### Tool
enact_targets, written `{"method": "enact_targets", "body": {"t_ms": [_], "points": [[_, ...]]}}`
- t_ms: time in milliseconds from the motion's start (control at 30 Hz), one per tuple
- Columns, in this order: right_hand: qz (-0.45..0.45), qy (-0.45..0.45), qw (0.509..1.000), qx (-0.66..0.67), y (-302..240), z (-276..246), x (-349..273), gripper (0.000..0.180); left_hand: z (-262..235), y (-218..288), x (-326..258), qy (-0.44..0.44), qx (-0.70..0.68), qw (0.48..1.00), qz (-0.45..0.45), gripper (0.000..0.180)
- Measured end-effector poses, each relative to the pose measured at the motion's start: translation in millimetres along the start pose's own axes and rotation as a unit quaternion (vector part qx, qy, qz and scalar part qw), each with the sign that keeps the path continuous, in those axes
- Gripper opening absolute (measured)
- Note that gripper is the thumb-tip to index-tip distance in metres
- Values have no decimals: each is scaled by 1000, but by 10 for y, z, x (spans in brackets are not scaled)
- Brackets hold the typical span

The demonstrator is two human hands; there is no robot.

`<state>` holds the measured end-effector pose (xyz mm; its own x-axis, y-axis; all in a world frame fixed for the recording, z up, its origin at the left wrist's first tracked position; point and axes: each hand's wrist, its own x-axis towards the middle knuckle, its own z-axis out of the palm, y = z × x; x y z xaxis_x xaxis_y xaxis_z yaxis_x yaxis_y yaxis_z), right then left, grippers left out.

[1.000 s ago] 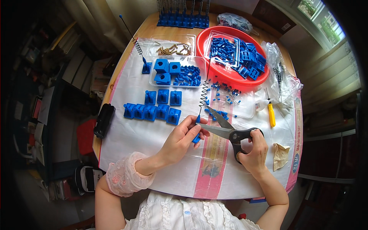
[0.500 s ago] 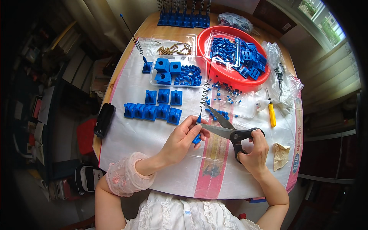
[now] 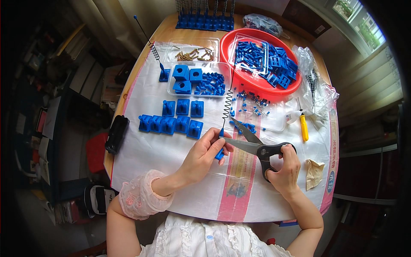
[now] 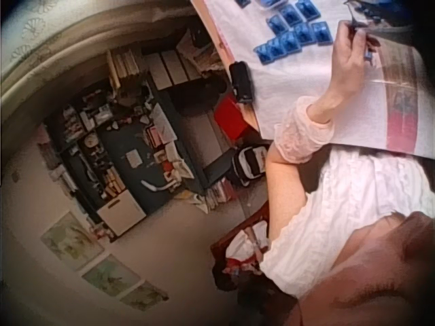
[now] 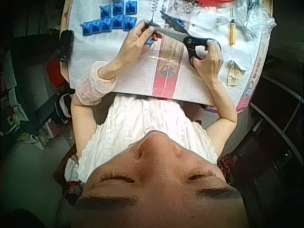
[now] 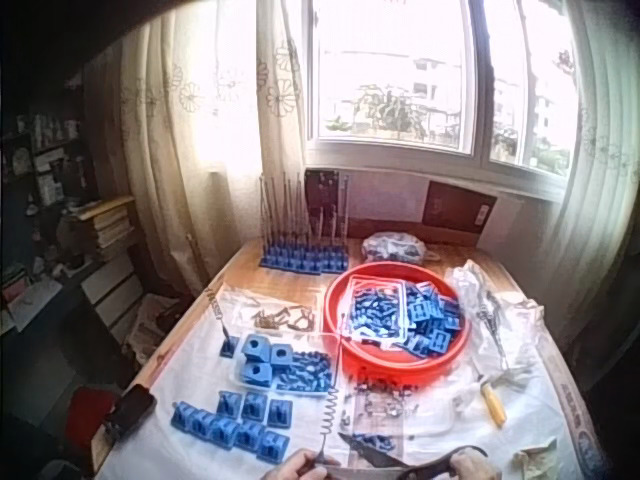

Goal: The recorder is assembling small blue plastic lighting components and metal springs at a workstation.

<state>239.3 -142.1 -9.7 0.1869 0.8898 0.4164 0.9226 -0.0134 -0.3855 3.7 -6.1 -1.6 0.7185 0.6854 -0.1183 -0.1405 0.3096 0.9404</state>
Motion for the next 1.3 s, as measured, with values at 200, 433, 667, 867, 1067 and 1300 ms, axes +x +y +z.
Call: {"method": "enact_targets", "body": {"t_ms": [200, 433, 667, 867, 1067, 1300], "points": [[2, -2, 1000, -2, -7, -3, -2, 49, 1, -10, 1, -7, -5, 1000, 6, 27], [0, 4, 1000, -6, -18, 2, -2, 49, 33, -37, -4, 9, -10, 1000, 19, 28], [-3, 2, 1000, -5, -18, -4, 4, 48, 20, -18, -5, 4, 8, 1000, 9, 25], [1, 5, 1000, 0, -19, 14, 1, 49, 21, -59, -3, 15, -6, 1000, 13, 23], [5, -1, 1000, 0, -12, 9, -4, 49, 1, -61, 5, 9, -2, 1000, 19, 22], [14, -3, 1000, 11, -3, 18, -6, 49, -34, -30, 34, 16, -8, 1000, 4, 24]]}}
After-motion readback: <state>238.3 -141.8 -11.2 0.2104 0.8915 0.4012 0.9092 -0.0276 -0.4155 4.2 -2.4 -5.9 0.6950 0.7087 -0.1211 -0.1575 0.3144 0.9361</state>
